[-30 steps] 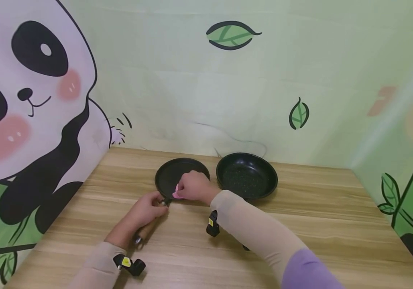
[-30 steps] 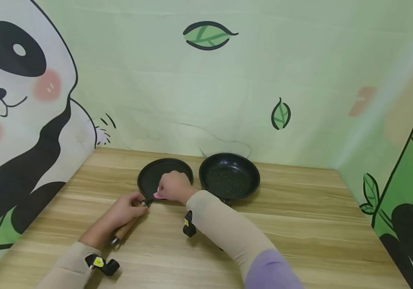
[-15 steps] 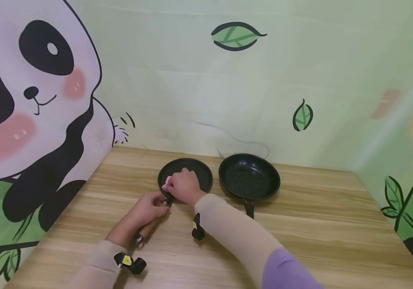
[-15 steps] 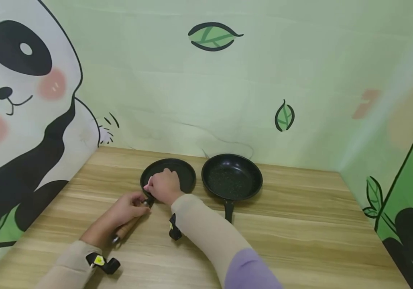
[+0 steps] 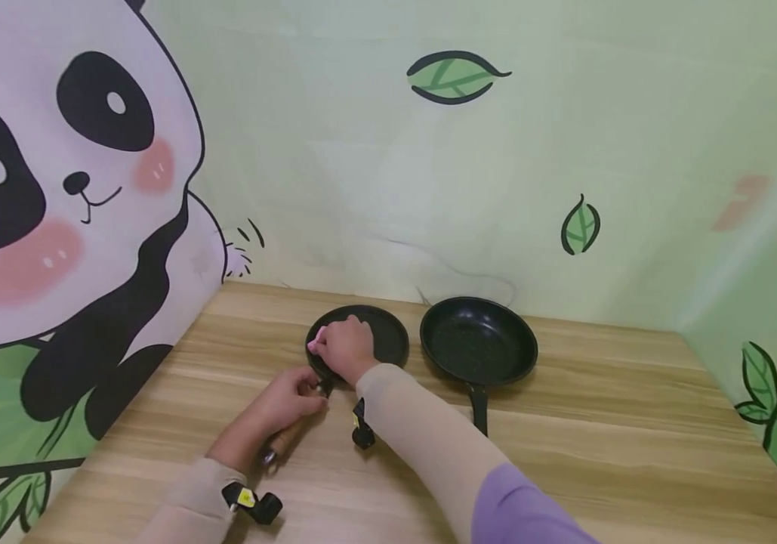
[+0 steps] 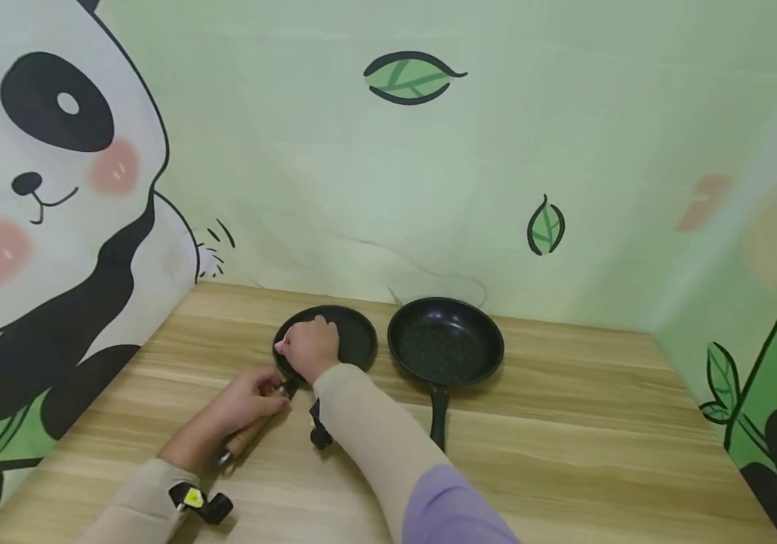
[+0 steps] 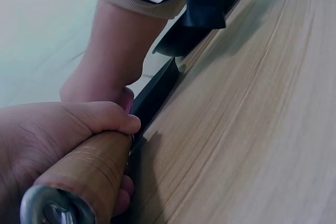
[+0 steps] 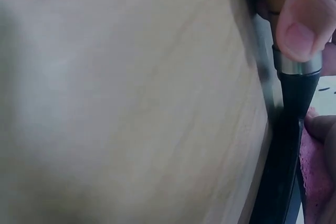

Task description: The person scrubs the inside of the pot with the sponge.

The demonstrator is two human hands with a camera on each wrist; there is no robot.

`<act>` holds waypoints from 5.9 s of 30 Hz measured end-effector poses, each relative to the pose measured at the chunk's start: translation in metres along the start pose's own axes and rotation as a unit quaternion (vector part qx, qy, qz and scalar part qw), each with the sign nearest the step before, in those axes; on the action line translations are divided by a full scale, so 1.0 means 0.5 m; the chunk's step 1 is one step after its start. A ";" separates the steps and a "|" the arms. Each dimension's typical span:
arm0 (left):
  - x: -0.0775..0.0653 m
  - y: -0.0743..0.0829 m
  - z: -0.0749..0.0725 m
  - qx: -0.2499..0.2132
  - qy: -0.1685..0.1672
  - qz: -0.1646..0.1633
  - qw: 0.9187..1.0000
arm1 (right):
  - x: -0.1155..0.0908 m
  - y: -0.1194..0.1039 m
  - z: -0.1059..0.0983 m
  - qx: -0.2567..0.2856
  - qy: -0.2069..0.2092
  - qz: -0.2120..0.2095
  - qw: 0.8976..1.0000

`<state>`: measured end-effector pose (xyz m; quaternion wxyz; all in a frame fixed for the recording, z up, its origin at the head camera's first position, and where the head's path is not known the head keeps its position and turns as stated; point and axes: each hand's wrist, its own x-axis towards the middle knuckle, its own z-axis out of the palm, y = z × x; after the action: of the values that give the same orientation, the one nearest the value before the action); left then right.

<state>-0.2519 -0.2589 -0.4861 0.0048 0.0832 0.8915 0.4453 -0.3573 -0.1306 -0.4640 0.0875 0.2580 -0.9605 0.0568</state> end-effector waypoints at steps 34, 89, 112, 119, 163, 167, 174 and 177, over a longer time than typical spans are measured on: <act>-0.004 0.008 0.010 0.015 0.018 -0.031 0.999 | -0.007 0.044 -0.008 -0.001 -0.058 -0.105 0.993; -0.001 0.005 0.005 0.013 -0.008 -0.028 0.999 | 0.004 0.049 -0.006 -0.012 -0.086 -0.052 0.995; 0.004 0.001 0.005 0.007 0.002 -0.036 0.999 | -0.045 0.084 -0.056 -0.022 -0.142 -0.220 0.965; -0.001 0.000 0.005 0.002 0.000 -0.042 0.999 | -0.049 0.087 -0.043 -0.010 -0.101 -0.232 0.967; -0.003 0.003 0.005 -0.001 0.009 -0.038 0.999 | 0.025 0.103 -0.018 0.047 -0.112 -0.232 0.965; -0.003 0.005 0.005 -0.002 0.006 -0.043 0.999 | 0.022 0.115 -0.011 0.053 -0.125 -0.238 0.962; -0.002 0.003 0.004 -0.002 0.003 -0.049 0.999 | 0.014 0.115 -0.013 0.068 -0.149 -0.192 0.968; -0.003 0.004 0.003 -0.001 0.000 -0.049 0.999 | 0.015 0.111 -0.014 0.059 -0.135 -0.199 0.969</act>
<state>-0.2503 -0.2570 -0.4856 0.0270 0.0396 0.8941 0.4453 -0.3909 -0.0854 -0.4594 -0.0486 0.4542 -0.8876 0.0592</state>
